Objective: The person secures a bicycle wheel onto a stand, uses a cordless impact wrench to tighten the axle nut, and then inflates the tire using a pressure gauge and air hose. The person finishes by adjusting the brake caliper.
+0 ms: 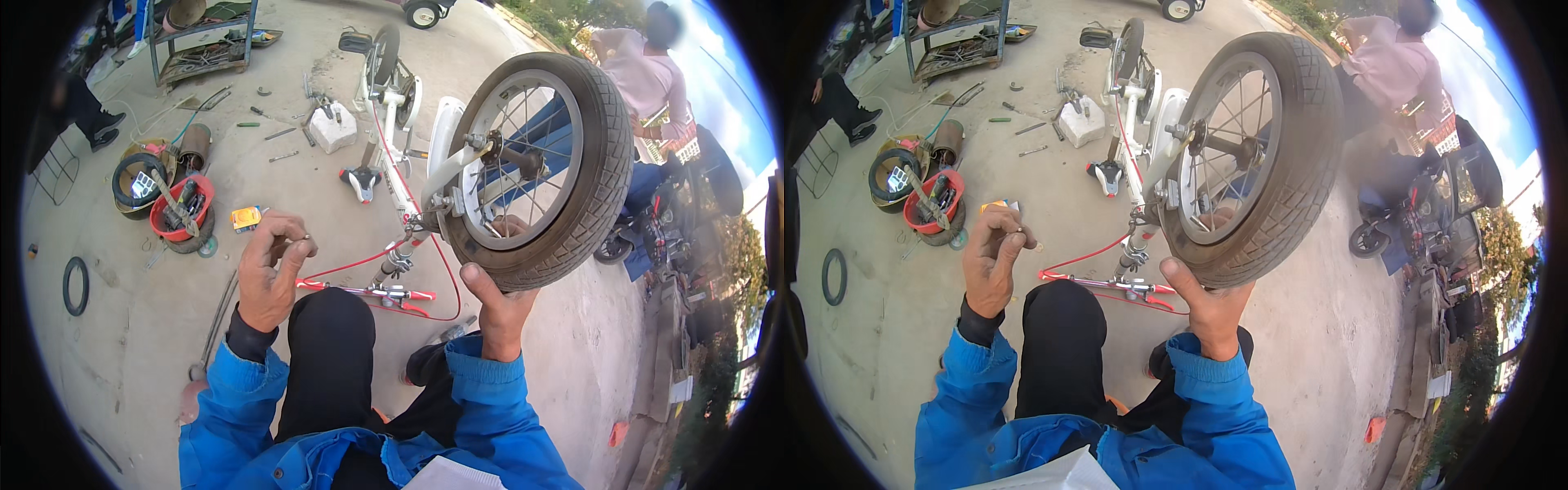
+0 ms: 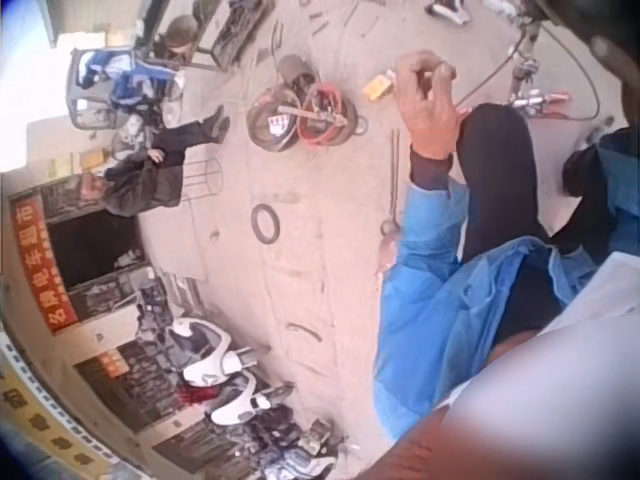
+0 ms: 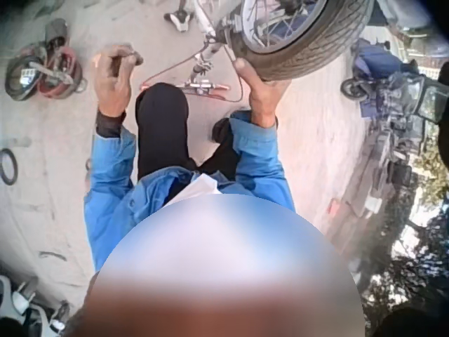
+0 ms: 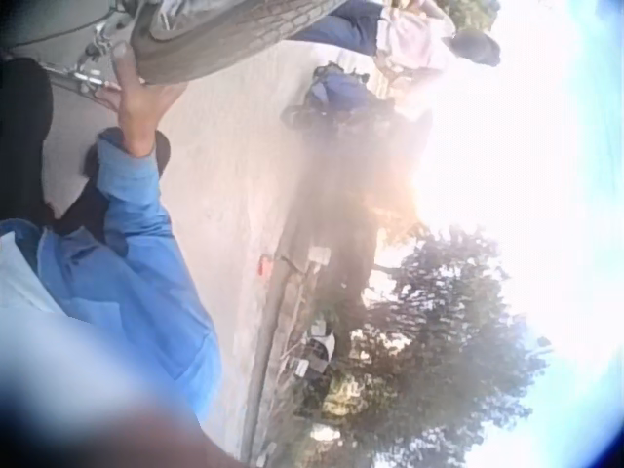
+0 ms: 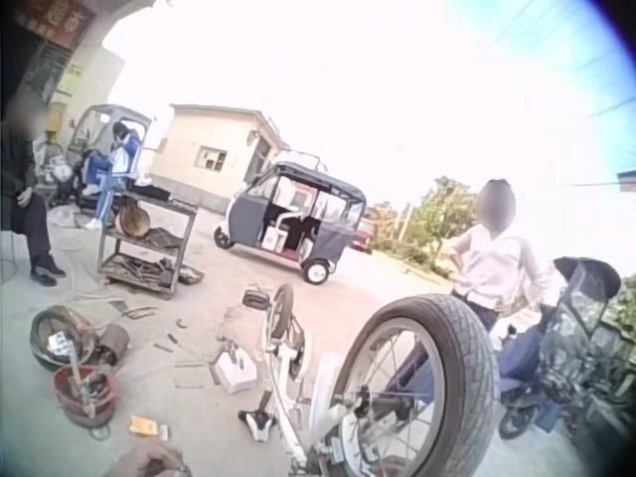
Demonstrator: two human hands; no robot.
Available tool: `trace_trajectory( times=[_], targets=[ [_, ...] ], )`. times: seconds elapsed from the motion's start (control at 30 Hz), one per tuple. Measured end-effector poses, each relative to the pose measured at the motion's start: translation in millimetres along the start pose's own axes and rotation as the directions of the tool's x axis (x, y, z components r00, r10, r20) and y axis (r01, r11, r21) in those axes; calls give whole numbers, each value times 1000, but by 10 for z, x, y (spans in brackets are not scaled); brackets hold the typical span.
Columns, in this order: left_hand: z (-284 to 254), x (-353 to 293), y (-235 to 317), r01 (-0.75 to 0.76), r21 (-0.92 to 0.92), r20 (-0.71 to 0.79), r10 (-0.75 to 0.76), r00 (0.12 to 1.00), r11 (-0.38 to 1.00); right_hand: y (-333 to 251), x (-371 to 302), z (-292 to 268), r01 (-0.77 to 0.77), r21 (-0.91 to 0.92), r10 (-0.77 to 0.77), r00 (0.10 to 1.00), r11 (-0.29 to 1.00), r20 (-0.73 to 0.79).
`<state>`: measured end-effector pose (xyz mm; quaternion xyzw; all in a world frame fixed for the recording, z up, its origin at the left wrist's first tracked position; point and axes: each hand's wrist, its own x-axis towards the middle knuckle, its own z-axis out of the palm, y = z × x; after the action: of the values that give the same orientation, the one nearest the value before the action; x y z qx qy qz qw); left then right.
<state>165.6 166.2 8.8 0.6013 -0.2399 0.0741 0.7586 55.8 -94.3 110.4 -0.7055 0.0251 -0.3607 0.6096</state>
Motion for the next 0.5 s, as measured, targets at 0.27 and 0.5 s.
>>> trace_trajectory(
  times=[0.27, 0.5],
  targets=[
    [1093, 1037, 718, -581, 315, 477, 405, 780, 750, -233, 38, -9, -172, 153, 172, 985, 973, 18],
    [1317, 976, 518, -572, 267, 492, 400, 773, 776, -213, 1, 52, -160, 208, 172, 984, 965, -42]
  ],
)
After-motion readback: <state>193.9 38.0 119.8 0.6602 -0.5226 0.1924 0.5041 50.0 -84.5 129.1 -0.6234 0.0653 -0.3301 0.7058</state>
